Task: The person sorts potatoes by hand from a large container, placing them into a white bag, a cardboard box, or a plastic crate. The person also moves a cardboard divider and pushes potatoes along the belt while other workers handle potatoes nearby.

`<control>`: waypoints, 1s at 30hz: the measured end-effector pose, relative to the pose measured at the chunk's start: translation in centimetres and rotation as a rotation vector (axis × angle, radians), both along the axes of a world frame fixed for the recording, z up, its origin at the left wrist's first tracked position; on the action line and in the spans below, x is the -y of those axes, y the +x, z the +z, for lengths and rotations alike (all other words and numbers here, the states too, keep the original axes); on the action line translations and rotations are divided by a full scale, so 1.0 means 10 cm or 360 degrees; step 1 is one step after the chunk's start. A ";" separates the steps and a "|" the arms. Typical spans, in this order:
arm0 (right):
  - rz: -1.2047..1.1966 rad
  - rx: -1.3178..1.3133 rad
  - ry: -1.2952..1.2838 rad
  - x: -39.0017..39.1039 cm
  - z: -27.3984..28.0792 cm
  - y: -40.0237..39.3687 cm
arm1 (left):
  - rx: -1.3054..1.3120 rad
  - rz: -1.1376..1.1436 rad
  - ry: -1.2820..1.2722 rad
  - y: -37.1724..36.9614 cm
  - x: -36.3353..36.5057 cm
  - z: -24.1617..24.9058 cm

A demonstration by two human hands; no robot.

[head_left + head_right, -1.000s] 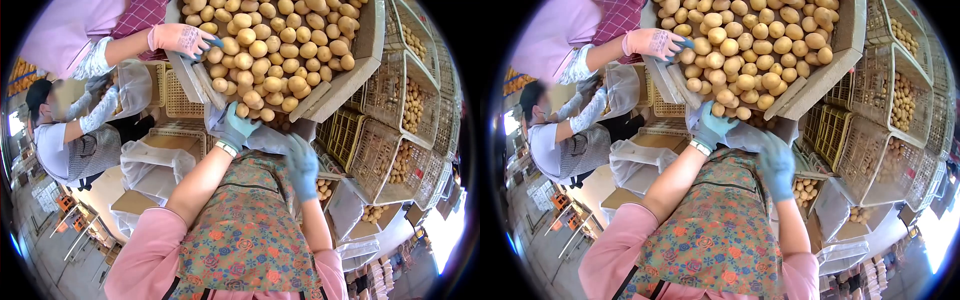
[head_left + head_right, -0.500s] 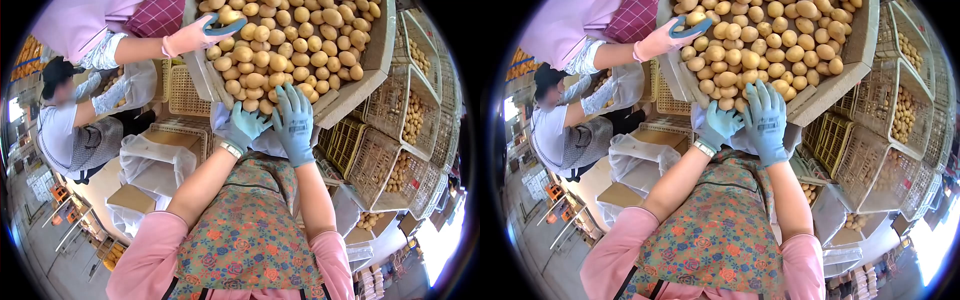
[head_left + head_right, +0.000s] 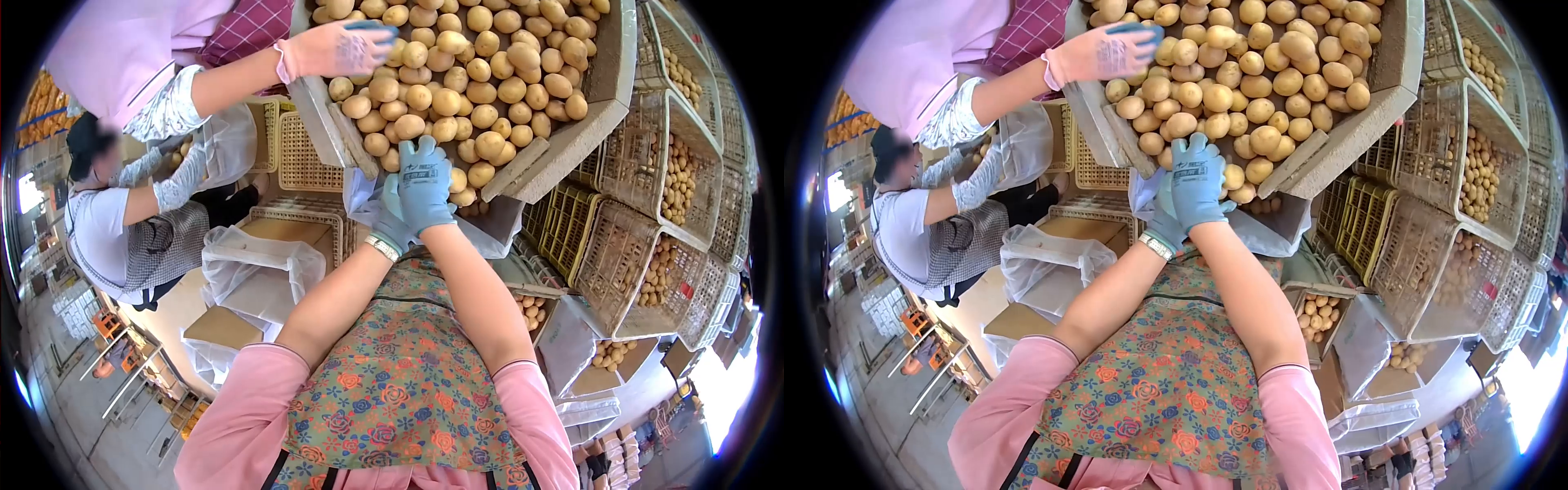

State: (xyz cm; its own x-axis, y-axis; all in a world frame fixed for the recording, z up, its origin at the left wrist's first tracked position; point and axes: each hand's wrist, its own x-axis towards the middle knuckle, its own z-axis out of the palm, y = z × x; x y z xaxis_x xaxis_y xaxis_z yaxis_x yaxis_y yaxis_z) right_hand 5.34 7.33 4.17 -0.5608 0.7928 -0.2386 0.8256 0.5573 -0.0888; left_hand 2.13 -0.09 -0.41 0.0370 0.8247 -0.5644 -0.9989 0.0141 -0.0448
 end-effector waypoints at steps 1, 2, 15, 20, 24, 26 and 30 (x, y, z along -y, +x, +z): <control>0.0029 -0.0113 -0.0057 -0.04 0.00 0.09 | -0.0101 0.0066 -0.0011 0.05 -0.01 -0.15; 0.0061 -0.0223 -0.0111 -0.08 0.03 0.17 | -0.0100 0.0057 -0.0010 0.05 0.05 -0.32; 0.0380 -0.0248 -0.0157 0.00 0.11 -0.10 | 0.0038 0.0105 0.0008 0.01 0.12 -0.37; 0.0090 -0.0669 -0.0205 -0.16 0.51 0.57 | 0.1418 0.0537 0.0490 0.09 0.13 -0.34; 0.0416 -0.0033 0.0106 -0.47 0.36 1.09 | 0.0213 0.0117 -0.0146 -0.01 -0.03 -0.13; 0.0371 -0.0390 0.0132 -0.50 0.36 1.06 | -0.0113 -0.0007 -0.0390 -0.03 -0.04 -0.17; 0.0299 -0.0492 0.0363 -0.57 0.37 0.96 | -0.0233 0.0023 -0.0485 -0.08 -0.04 -0.21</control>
